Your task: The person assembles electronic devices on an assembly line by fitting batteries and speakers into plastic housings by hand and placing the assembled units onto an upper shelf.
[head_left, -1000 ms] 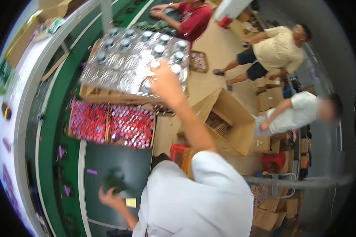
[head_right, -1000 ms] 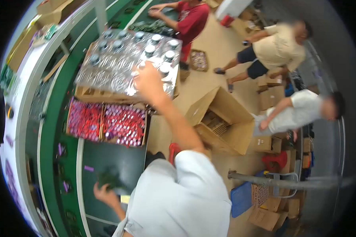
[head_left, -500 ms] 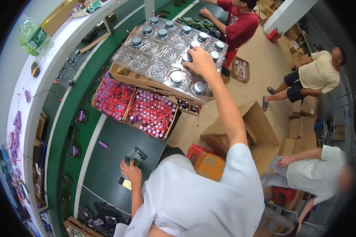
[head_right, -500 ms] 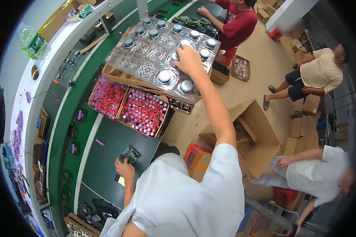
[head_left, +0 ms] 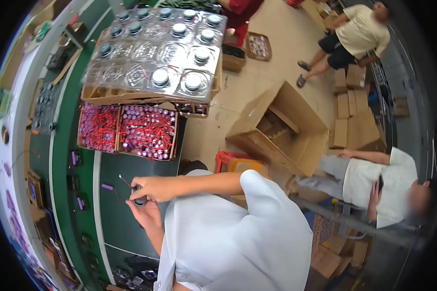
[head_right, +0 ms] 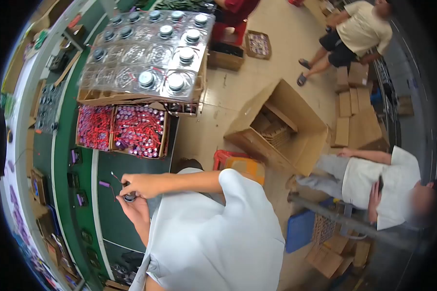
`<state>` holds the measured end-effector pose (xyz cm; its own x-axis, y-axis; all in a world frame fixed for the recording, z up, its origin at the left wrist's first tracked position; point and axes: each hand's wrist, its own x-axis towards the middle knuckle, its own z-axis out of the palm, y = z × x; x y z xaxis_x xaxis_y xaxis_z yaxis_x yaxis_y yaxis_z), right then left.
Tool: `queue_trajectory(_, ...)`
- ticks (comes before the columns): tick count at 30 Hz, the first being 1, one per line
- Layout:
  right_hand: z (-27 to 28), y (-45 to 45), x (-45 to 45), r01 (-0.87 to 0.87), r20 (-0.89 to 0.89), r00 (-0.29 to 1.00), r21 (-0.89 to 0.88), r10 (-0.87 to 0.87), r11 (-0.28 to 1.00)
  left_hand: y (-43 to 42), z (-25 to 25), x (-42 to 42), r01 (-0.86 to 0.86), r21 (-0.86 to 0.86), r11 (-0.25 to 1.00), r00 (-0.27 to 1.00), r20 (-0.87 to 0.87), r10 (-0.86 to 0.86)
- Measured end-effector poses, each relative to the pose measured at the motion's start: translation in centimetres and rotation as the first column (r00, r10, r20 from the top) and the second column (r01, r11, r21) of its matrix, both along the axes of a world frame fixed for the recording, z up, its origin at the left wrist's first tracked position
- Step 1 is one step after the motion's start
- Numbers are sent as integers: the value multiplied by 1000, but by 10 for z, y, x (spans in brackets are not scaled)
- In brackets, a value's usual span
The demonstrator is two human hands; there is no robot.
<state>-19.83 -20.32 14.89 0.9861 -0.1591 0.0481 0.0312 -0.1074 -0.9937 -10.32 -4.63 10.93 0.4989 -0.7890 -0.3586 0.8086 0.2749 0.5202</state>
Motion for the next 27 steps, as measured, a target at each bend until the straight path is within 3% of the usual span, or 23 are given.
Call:
queue_trajectory(1, -22, 16, 2, 92, 95, 993, -181, -76, 979, 1, -1, 2, -3, 84, 997, 1000, 6, 3)
queue_trajectory(3, -24, 26, -2, 200, 154, 973, -209, -170, 957, -6, -1, 4, -6, 235, 972, 1000, 18, 2)
queue_trajectory(7, -40, 30, 0, 437, 223, 892, -203, -393, 876, -20, -3, 4, 112, 111, 988, 989, -110, -100)
queue_trajectory(8, -45, 24, 1, 486, 286, 860, -207, -423, 849, -23, -3, 3, 130, 161, 978, 989, -95, -116)
queue_trajectory(9, -49, 19, -1, 502, 260, 850, -140, -457, 854, -18, -18, 8, 178, 234, 956, 974, 96, -205)
queue_trajectory(10, -42, 11, -3, 467, 181, 879, -143, -441, 872, -19, -18, 10, 158, 284, 946, 969, 142, -204)
queue_trajectory(11, -52, 9, -4, 496, 111, 868, -190, -484, 847, -16, -33, 16, 44, 515, 856, 814, 478, -329)
queue_trajectory(12, -75, 7, -4, 536, 118, 843, -261, -524, 803, -10, -50, 27, -146, 686, 712, 549, 655, -519)
queue_trajectory(13, -84, 8, -3, 516, 63, 849, -317, -525, 796, 7, -53, 41, -367, 622, 692, 36, 753, -657)
queue_trajectory(15, -110, 4, -4, 484, 45, 864, -348, -502, 803, 22, -62, 49, -426, 730, 535, -166, 518, -839)
queue_trajectory(17, -115, 7, 0, 409, 26, 905, -338, -426, 848, 34, -76, 51, -369, 796, 481, -149, 460, -875)
queue_trajectory(18, -117, 9, 4, 336, 73, 938, -423, -338, 841, 38, -85, 49, -320, 822, 471, -151, 446, -882)
queue_trajectory(21, -126, 14, 19, 178, 121, 984, -537, -134, 824, 41, -115, 43, -358, 786, 504, -40, 527, -849)
queue_trajectory(24, -135, 24, 38, 70, 143, 989, -599, 21, 798, 36, -112, 35, -357, 759, 545, 156, 624, -766)
queue_trajectory(27, -144, 28, 53, 17, 190, 971, -659, 144, 752, 34, -119, 28, -474, 658, 585, 164, 719, -676)
